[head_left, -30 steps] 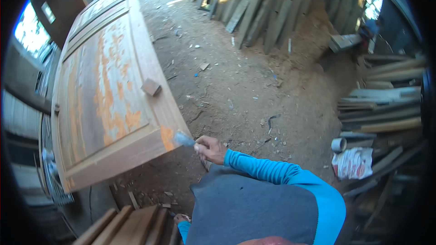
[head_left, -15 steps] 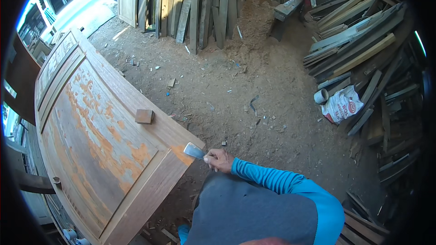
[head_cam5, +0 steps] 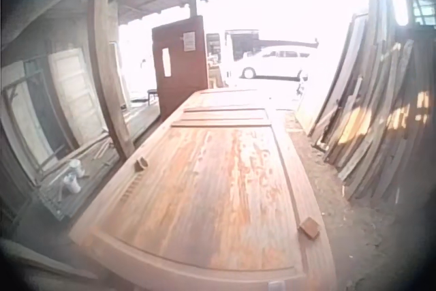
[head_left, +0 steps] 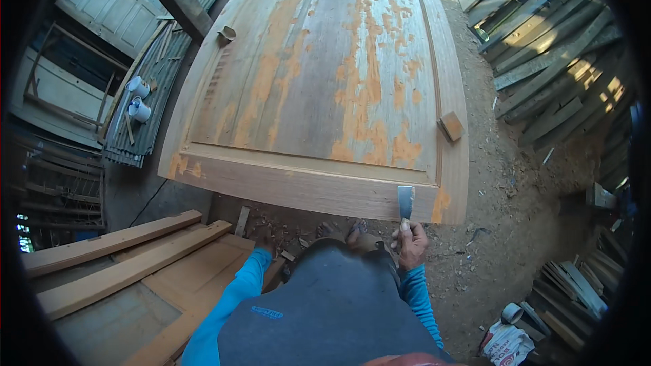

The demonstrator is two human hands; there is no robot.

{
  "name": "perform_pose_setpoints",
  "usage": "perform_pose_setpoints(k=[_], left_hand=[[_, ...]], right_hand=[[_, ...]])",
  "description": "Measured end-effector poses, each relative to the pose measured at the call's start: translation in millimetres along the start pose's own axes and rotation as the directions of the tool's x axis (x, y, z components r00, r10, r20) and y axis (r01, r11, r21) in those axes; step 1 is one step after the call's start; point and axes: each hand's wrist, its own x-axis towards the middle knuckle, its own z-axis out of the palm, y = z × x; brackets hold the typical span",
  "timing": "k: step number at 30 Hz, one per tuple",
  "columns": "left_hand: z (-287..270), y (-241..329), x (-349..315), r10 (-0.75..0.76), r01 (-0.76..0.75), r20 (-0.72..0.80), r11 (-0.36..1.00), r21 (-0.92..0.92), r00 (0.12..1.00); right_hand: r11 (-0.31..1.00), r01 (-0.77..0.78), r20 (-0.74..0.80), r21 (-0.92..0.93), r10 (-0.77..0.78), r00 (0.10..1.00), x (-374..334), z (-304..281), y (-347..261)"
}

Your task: The person sands the surface and edges of a large wooden door using a sanding block and a scraper.

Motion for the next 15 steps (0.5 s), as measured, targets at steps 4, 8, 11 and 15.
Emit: perform_pose_setpoints(k=[4,8,11,15], left_hand=[[-58.3,-69.6,-33.3,-0.269,0.276,-0.17,0.961,0.02,0.948],[-53.8,-70.4,-48.0,-0.377,0.362,-0.184,0.925,-0.112,0.908],[-27.8,-75.6,-55.4,-0.169,0.172,-0.273,0.985,-0.012,0.947],[-47.2,-104.0,-67.3,-0.06,0.086,-0.196,0.988,0.126,0.979]], right_hand=[[0.98,-0.163,0.295,0.112,0.124,0.947,21.1,37.8,-18.9],[0.985,-0.155,0.442,0.077,0.105,0.891,33.8,50.8,-28.0],[0.994,-0.084,0.492,0.07,0.039,0.87,50.8,69.7,-22.5],[0.995,-0.062,0.528,0.082,0.009,0.849,46.0,101.5,-60.7]])
